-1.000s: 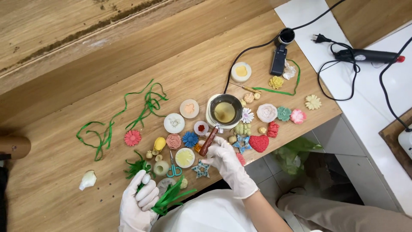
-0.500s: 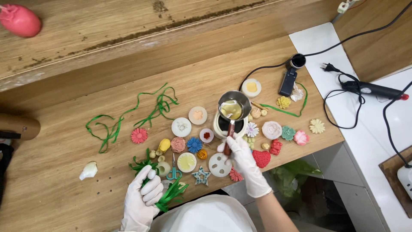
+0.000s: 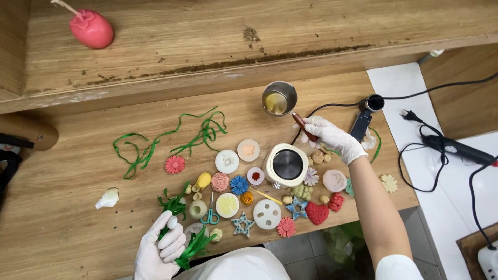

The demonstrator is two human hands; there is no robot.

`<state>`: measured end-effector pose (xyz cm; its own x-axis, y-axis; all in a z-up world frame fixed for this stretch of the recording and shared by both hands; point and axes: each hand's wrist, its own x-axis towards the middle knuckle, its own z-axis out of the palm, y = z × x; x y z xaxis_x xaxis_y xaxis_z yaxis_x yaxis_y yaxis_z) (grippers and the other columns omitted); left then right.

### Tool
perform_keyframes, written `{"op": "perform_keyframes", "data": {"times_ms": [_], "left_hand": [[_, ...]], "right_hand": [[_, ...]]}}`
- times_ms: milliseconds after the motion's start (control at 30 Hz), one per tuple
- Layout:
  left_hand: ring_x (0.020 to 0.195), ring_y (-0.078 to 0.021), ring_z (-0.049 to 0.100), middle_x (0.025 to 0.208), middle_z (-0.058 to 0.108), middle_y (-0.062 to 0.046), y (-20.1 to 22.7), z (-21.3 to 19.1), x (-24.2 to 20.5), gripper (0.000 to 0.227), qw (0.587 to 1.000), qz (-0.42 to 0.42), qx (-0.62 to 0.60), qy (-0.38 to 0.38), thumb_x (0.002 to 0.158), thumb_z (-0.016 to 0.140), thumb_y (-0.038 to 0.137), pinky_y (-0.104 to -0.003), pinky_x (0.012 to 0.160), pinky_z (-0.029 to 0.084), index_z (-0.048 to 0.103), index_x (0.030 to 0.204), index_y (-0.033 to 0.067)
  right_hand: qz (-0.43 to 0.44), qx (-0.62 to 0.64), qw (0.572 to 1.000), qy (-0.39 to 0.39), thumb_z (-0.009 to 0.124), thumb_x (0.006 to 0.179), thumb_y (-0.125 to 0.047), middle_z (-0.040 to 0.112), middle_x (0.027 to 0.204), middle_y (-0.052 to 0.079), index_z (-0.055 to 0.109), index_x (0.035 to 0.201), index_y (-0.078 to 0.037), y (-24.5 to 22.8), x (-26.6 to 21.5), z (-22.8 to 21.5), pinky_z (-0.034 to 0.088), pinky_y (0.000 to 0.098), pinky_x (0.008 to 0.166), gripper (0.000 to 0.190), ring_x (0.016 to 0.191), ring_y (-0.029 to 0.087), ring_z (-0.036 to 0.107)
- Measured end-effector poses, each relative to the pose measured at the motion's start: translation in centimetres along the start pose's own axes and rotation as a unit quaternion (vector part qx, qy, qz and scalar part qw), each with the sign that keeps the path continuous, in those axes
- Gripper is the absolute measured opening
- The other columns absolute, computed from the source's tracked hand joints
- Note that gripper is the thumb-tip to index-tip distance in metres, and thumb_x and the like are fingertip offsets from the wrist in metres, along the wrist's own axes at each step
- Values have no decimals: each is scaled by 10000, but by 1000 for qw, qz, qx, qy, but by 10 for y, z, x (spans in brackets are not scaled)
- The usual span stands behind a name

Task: The person gathers green ribbon strips from the table and places them into a storage cubby with craft supplies. They then hold a small pot of melted wax and use a spoon to ladle wax into decorative candle molds arranged on the table, filling them one at a time.

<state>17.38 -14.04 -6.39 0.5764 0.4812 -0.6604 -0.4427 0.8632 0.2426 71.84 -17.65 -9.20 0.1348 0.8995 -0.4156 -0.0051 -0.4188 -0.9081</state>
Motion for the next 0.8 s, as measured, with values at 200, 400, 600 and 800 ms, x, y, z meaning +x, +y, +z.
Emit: {"op": "perform_keyframes", "data": {"times_ms": [200, 400, 600, 800], "left_hand": [[350, -70, 181, 490, 279, 66, 7, -20, -2, 321, 999, 11, -16, -29, 1024, 506, 346, -258, 297, 144, 555, 824, 99], [351, -75, 165, 484, 258, 71, 10, -22, -11, 337, 1000, 10, -25, 5, 1012, 517, 363, -267, 303, 132, 549, 812, 94], [356, -64, 174, 480, 252, 81, 13, -13, -8, 317, 999, 14, -24, 44, 1011, 530, 335, -260, 319, 129, 561, 807, 95], [349, -62, 190, 480, 277, 68, 36, -15, -18, 310, 1000, 4, -13, -3, 1011, 553, 297, -253, 323, 130, 592, 801, 72]], "right_hand": [[92, -31, 995, -38, 548, 1040, -246, 673, 741, -8, 708, 1263, -76, 29, 47, -19, 398, 219, 476, 323, 551, 71, 533], [135, -60, 989, 11, 543, 1030, -237, 713, 786, 14, 693, 1266, -120, 47, 65, -23, 369, 239, 467, 304, 560, 97, 544], [45, -395, 895, 204, 678, 985, -286, 757, 978, 98, 751, 1218, -125, 15, 32, 1, 525, 355, 752, 292, 854, 242, 669], [-4, -471, 811, 347, 647, 1045, -323, 758, 1086, 132, 752, 1242, -188, -57, -22, 119, 545, 407, 850, 262, 981, 293, 715]]}}
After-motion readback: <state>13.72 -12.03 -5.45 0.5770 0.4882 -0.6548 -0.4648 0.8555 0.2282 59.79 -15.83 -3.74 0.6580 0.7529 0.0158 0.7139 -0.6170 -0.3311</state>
